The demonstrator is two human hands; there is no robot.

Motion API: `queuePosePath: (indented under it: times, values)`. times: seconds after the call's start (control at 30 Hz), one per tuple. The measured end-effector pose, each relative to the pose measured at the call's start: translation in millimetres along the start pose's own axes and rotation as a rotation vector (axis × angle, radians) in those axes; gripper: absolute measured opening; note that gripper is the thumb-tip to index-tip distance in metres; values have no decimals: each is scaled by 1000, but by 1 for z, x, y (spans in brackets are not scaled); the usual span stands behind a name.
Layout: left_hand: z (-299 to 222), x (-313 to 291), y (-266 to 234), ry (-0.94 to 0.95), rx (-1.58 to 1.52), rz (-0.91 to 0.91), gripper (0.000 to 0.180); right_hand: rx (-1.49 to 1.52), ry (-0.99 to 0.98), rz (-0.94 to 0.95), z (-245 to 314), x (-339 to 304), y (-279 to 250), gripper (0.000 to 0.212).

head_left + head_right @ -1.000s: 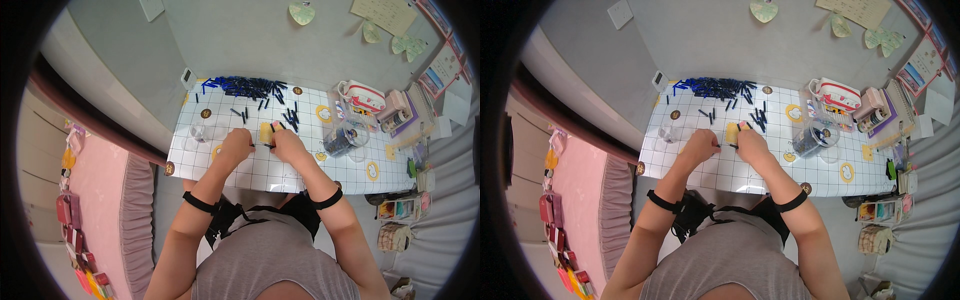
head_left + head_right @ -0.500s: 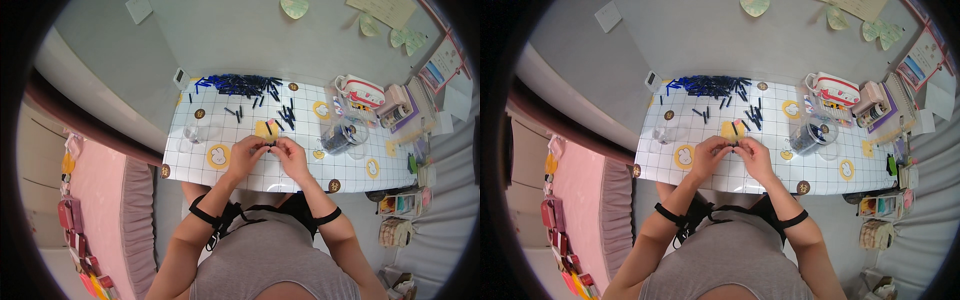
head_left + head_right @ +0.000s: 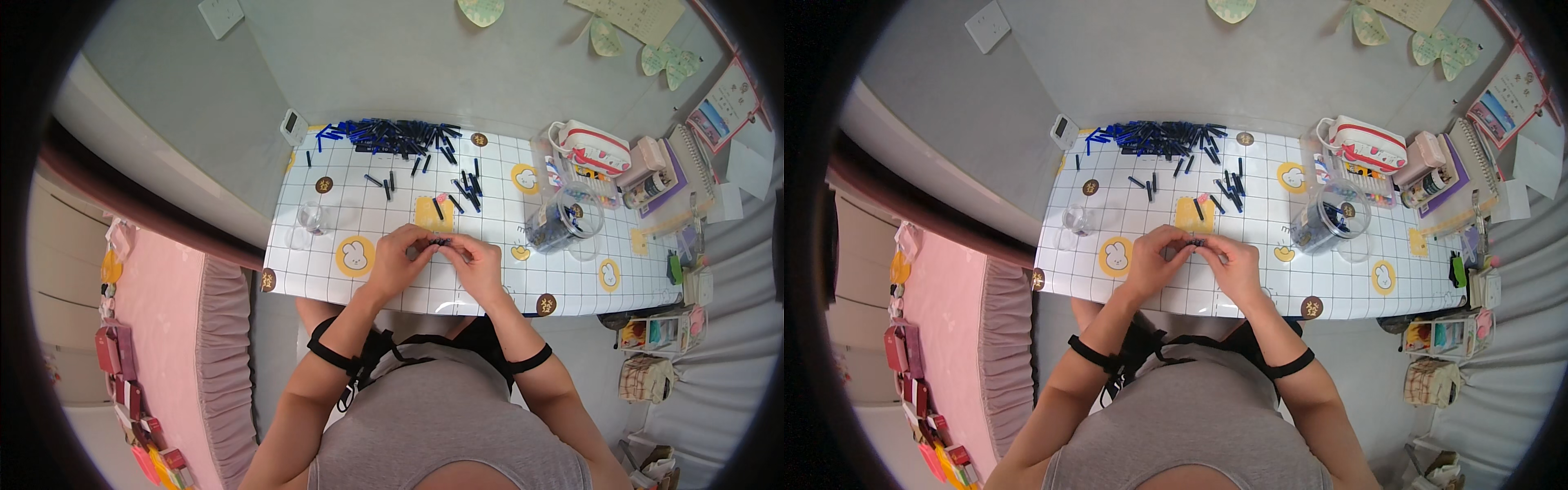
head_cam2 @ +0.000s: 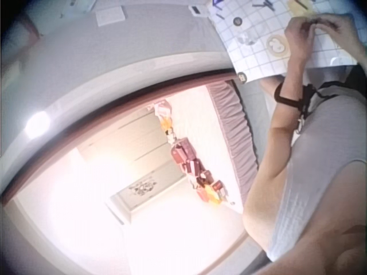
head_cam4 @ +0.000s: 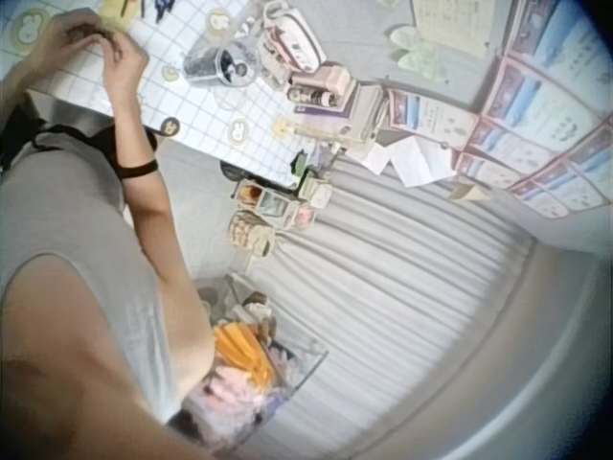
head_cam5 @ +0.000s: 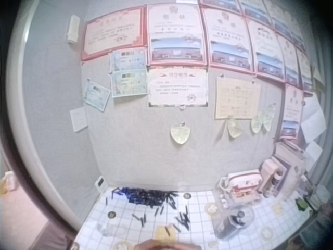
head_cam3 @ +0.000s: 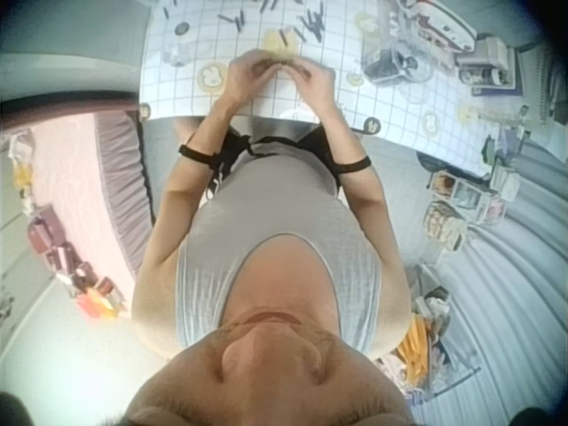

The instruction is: The person assembles small pens by hand, inserting the internal components into the blue pen barrels and securing them with black end caps one by one on a table.

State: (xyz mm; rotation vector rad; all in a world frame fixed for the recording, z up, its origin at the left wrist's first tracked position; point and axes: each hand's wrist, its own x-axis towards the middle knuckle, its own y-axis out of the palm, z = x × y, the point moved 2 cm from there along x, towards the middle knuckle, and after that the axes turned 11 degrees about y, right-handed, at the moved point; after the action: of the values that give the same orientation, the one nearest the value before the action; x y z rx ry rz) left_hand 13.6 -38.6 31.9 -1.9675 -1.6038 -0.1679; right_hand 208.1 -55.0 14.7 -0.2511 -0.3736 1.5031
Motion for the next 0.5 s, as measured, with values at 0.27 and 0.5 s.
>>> queuePosePath:
  times: [0.27, 0.5]
  values:
    - [10, -5, -11, 15, -72, 50, 21, -42, -91, 11, 8, 0, 1, 20]
    - [13, -4, -12, -1, -119, 88, 22, -58, -159, -3, 8, 2, 0, 19]
